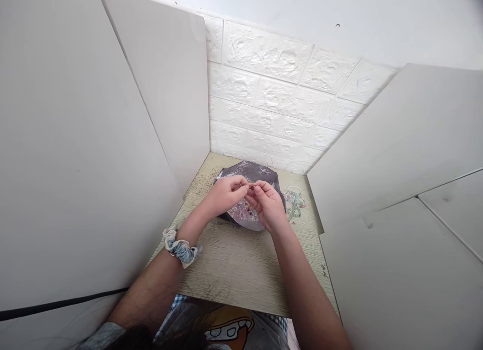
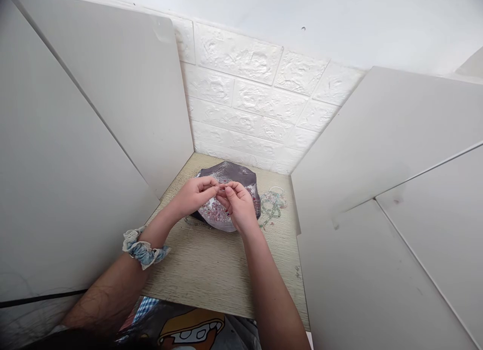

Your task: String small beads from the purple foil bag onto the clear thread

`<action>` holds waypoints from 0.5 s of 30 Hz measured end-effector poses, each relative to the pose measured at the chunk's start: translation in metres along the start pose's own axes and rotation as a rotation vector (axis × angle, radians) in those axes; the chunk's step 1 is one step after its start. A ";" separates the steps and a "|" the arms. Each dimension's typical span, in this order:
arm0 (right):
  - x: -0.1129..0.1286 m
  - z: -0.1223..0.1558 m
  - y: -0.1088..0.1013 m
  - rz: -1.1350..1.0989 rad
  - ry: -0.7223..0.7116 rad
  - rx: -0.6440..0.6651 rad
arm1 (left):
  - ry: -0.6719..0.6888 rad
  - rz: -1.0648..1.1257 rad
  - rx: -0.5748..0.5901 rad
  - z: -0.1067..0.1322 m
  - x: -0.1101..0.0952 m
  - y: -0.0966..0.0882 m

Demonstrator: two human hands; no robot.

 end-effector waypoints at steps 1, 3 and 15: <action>0.000 0.000 -0.001 0.009 -0.005 -0.006 | 0.004 -0.002 -0.010 0.000 0.000 -0.001; 0.001 0.000 -0.002 0.030 -0.029 -0.013 | 0.009 -0.004 -0.020 0.000 0.000 -0.002; 0.005 0.000 -0.003 0.058 -0.100 -0.037 | 0.008 -0.013 -0.033 0.001 -0.002 -0.004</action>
Point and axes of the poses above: each hand's wrist, its own z-axis away from the middle knuckle, its own y-axis out of the palm, x = y × z, the point moved 9 cm from there along -z, towards the middle knuckle, and after that the axes turned 4 degrees about y, right-handed, at the moved point
